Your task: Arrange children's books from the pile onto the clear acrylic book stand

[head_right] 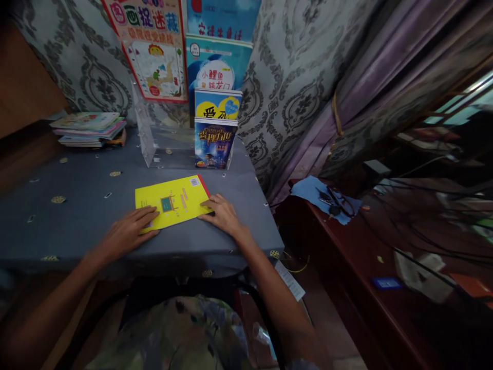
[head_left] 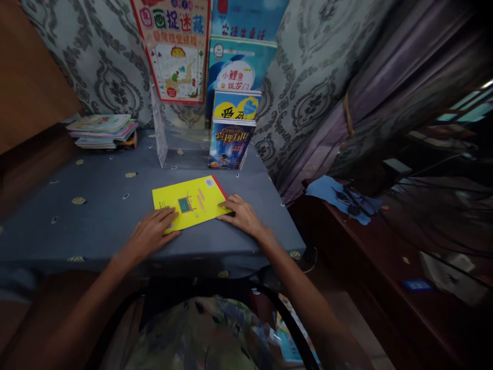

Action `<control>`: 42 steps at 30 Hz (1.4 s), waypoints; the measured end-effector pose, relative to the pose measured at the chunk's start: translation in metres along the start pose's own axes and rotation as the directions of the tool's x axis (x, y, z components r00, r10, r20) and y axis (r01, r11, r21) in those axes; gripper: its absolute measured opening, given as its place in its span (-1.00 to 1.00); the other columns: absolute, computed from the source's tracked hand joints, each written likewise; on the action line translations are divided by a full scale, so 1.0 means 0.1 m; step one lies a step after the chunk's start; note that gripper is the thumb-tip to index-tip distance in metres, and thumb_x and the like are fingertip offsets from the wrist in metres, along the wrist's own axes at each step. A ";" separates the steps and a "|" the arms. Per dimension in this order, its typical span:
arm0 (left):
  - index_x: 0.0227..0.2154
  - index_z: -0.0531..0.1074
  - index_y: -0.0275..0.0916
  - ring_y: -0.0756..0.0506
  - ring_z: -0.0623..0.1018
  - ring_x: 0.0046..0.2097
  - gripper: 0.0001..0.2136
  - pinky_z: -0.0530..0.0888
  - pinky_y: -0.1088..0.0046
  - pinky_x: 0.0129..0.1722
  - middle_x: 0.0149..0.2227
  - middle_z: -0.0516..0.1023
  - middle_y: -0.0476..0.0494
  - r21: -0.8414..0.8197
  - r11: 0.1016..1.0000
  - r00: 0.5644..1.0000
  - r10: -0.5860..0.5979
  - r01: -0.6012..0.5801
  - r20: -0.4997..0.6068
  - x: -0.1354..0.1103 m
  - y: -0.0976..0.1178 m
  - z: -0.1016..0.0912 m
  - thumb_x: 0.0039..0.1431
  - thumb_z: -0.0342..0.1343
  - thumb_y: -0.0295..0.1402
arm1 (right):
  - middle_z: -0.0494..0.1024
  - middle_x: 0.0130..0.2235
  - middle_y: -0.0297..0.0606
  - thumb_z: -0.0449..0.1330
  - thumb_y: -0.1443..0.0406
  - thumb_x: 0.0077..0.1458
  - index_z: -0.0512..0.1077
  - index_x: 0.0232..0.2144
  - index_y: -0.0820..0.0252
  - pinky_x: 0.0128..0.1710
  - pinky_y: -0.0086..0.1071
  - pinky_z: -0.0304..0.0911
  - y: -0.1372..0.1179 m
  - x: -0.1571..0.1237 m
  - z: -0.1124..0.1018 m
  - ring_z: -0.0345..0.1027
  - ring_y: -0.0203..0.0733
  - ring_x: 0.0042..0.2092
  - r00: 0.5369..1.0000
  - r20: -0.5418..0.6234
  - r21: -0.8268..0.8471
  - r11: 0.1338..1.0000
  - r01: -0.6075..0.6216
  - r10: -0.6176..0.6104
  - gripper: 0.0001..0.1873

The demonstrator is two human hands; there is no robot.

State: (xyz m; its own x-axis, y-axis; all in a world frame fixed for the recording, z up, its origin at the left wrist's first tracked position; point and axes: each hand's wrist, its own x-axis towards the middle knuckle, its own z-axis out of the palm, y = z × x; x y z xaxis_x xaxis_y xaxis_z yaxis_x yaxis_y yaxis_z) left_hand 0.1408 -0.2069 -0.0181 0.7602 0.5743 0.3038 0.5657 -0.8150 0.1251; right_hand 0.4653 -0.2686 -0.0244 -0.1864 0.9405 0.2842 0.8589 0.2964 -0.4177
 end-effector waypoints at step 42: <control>-0.04 0.50 -0.27 -0.25 0.50 0.08 -0.69 0.44 0.23 0.05 0.05 0.53 -0.29 0.078 0.966 0.955 -0.257 0.247 0.149 0.57 -0.42 -0.17 0.33 -0.08 -0.31 | 0.64 -0.13 -0.15 0.18 0.38 0.24 0.53 -0.14 0.19 0.02 -0.20 0.27 -0.84 0.14 0.43 0.46 -0.09 -0.05 0.981 -0.059 0.179 0.965 0.193 -0.185 -0.83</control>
State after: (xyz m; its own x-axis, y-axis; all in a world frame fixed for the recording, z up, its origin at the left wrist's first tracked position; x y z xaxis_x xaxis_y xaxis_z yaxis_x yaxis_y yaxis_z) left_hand 0.1550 -0.1410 0.0103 0.6282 0.7692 0.1174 0.7596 -0.6389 0.1219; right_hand 0.3698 -0.2727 -0.0228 -0.3133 0.8579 0.4072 0.7073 0.4970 -0.5028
